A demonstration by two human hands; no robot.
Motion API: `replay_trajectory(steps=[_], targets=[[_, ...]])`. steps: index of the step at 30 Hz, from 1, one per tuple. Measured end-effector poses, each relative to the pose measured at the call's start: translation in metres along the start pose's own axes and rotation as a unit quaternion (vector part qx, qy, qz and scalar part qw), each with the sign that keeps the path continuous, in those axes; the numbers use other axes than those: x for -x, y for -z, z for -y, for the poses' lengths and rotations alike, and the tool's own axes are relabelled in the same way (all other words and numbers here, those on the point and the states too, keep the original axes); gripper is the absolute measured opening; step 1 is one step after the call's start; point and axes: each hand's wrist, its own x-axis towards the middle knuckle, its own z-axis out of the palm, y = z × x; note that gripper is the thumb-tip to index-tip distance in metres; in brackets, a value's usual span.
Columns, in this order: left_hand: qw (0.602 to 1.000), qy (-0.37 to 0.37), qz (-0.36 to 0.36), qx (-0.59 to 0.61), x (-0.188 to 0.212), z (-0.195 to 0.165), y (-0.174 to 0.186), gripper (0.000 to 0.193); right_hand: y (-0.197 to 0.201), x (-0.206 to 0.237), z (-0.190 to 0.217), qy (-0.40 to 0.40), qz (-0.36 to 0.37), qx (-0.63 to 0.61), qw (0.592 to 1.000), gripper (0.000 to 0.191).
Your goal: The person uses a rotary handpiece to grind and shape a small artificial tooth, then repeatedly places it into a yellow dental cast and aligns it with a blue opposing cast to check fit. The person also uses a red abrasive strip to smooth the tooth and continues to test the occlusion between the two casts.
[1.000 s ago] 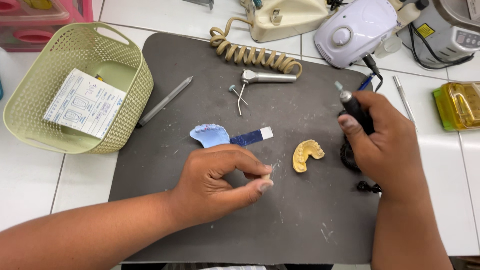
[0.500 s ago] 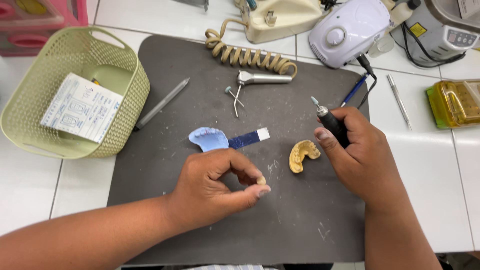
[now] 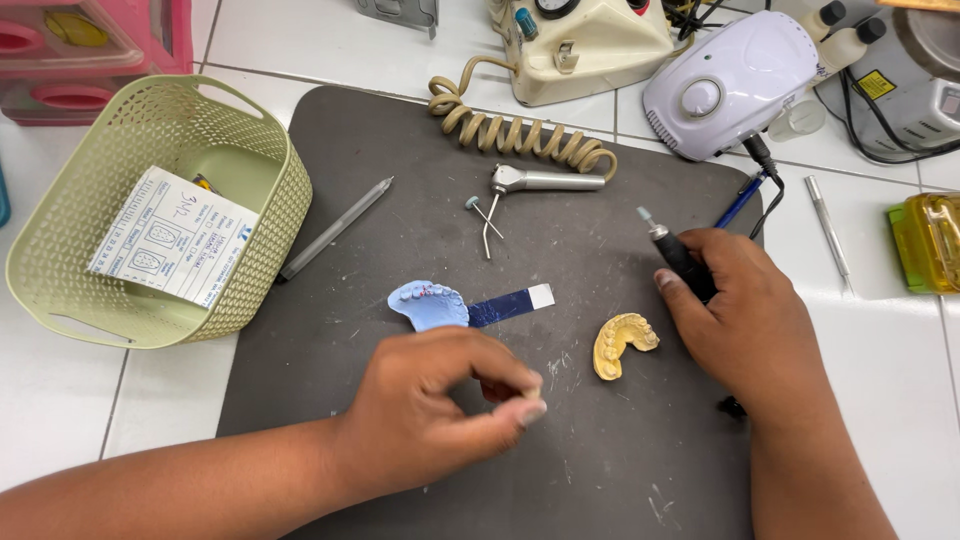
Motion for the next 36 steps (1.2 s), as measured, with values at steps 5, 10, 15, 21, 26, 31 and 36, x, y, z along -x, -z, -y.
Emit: replay_trajectory(steps=[5, 10, 15, 21, 26, 31, 36], targets=[[0.945, -0.179, 0.132, -0.239, -0.002, 0.002, 0.000, 0.016, -0.005, -0.005, -0.004, 0.007, 0.057, 0.033, 0.998, 0.037], [0.940, -0.178, 0.154, -0.248, -0.003, 0.004, -0.003, 0.010, -0.007, -0.002, -0.006, 0.101, -0.019, 0.059, 0.993, 0.037], [0.965, -0.207, 0.063, -0.146, -0.003, 0.001, -0.003, 0.018, -0.006, 0.034, 0.015, 0.237, 0.041, -0.224, 0.945, 0.029], [0.936, -0.254, 0.015, -0.242, -0.017, 0.003, 0.009, 0.019, -0.045, 0.038, 0.029, 0.106, 0.235, -0.543, 0.799, 0.027], [0.962, -0.151, 0.017, -0.229, -0.025, -0.001, 0.012, 0.030, -0.060, 0.024, 0.014, 0.118, 0.244, -0.561, 0.782, 0.026], [0.860, -0.254, -0.002, -0.443, -0.042, -0.013, 0.047, 0.085, -0.054, 0.008, 0.011, 0.081, 0.119, -0.670, 0.728, 0.019], [0.874, 0.093, 0.147, -0.454, -0.049, -0.010, 0.073, 0.066, -0.038, -0.005, -0.008, 0.092, 0.055, -0.745, 0.659, 0.014]])
